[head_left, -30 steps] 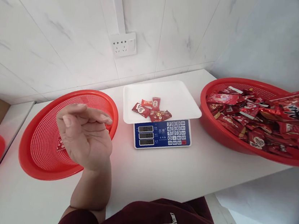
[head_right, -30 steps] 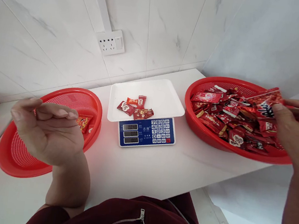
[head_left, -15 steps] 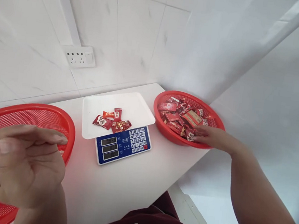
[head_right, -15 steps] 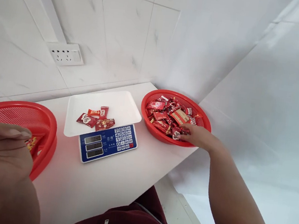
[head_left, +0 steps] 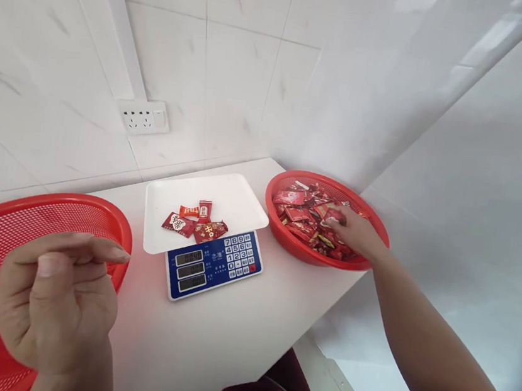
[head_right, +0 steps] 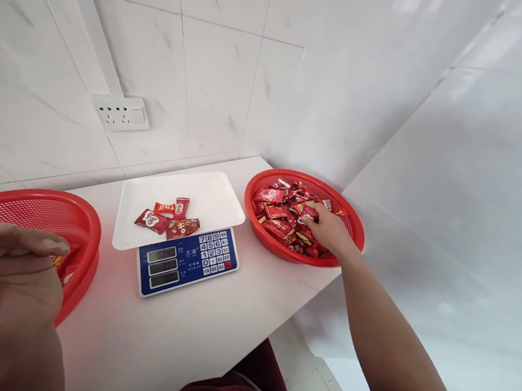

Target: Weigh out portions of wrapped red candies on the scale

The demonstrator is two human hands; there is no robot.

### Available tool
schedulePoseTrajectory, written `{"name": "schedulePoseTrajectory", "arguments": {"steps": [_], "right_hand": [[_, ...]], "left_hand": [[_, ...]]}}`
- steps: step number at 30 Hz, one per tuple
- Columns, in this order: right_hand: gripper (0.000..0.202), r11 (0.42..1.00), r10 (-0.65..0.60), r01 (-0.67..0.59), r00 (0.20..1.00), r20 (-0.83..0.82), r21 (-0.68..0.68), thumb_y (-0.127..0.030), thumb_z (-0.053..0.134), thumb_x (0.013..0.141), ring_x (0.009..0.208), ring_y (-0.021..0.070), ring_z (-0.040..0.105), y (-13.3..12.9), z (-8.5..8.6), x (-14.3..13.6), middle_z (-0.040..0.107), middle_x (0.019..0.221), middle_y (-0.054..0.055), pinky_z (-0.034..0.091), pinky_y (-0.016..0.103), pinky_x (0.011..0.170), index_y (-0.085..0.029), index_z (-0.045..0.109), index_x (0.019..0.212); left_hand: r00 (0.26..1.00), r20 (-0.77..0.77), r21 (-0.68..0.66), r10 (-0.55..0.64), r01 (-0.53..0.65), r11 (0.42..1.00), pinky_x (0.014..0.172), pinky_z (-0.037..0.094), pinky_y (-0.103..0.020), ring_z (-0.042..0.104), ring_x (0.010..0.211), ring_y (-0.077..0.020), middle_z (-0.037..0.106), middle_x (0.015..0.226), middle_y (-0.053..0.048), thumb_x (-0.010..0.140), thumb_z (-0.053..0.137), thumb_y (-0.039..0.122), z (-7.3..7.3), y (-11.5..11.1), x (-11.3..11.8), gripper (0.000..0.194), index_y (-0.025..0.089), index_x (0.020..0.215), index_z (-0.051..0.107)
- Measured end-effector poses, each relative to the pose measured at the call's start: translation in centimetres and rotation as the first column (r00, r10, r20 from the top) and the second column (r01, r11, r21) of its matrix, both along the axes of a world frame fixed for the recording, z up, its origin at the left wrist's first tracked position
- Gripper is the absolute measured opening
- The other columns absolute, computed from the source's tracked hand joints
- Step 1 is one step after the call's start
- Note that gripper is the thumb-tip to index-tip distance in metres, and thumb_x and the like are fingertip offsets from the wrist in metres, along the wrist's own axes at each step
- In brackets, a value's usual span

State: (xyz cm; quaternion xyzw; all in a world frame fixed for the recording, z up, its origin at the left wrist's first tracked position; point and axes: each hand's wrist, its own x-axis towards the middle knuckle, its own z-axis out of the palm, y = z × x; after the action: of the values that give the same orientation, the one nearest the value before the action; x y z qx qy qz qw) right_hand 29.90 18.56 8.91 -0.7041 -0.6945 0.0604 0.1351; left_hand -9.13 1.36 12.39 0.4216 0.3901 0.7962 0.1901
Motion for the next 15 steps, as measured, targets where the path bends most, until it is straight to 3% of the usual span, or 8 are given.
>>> {"name": "schedulePoseTrajectory", "arguments": {"steps": [3,6,9,12,15], "right_hand": [[0.037,0.998,-0.002,0.009,0.991,-0.133,0.058,-0.043,0.043,0.084,0.091,0.0259,0.062,-0.4,0.8,-0.1,0.068,0.099,0.007,0.048,0.036,0.075,-0.021,0.057,0.11],[0.031,0.991,-0.024,0.057,0.968,-0.249,0.125,-0.042,0.048,0.082,0.086,0.0256,0.063,-1.2,2.1,-1.7,0.069,0.094,0.007,0.048,0.038,0.076,-0.022,0.06,0.102],[0.027,0.981,0.027,0.042,0.937,-0.349,0.189,-0.043,0.051,0.081,0.087,0.0265,0.063,-1.9,3.2,-5.2,0.068,0.097,0.007,0.047,0.04,0.08,-0.023,0.061,0.097],[0.026,0.982,0.155,-0.087,0.884,-0.441,0.17,-0.044,0.052,0.08,0.085,0.0263,0.063,-2.1,3.5,-10.0,0.068,0.096,0.005,0.049,0.04,0.076,-0.025,0.061,0.096],[0.027,0.947,0.308,-0.31,0.786,-0.536,0.09,-0.044,0.053,0.08,0.076,0.0222,0.064,-2.0,3.2,-15.3,0.069,0.089,0.004,0.05,0.035,0.067,-0.023,0.061,0.094]], "left_hand": [[0.984,-0.019,0.019,0.178,-0.178,0.984,0.052,0.045,-0.041,0.052,0.06,-0.0217,0.056,0.066,-0.003,0.082,0.048,0.028,0.5,0.2,0.3,0.018,0.028,0.081,0.066],[0.987,-0.058,0.074,0.152,-0.148,0.986,0.047,0.044,-0.037,0.054,0.054,-0.0197,0.059,0.064,-0.002,0.081,0.051,0.028,0.8,0.3,0.3,0.017,0.026,0.078,0.068],[0.992,-0.1,0.159,0.083,-0.066,0.985,0.048,0.047,-0.032,0.058,0.056,-0.017,0.063,0.068,-0.001,0.085,0.052,0.027,0.9,0.1,0.2,0.016,0.022,0.085,0.067],[0.99,-0.131,0.207,0.049,-0.021,0.978,0.052,0.049,-0.029,0.06,0.057,-0.0148,0.064,0.069,-0.001,0.088,0.051,0.028,1.0,-0.6,0.2,0.017,0.02,0.089,0.066],[0.983,-0.163,0.22,0.079,-0.042,0.975,0.056,0.05,-0.028,0.06,0.059,-0.0141,0.064,0.068,-0.001,0.09,0.05,0.029,1.1,-1.2,0.1,0.018,0.02,0.091,0.066]]}}
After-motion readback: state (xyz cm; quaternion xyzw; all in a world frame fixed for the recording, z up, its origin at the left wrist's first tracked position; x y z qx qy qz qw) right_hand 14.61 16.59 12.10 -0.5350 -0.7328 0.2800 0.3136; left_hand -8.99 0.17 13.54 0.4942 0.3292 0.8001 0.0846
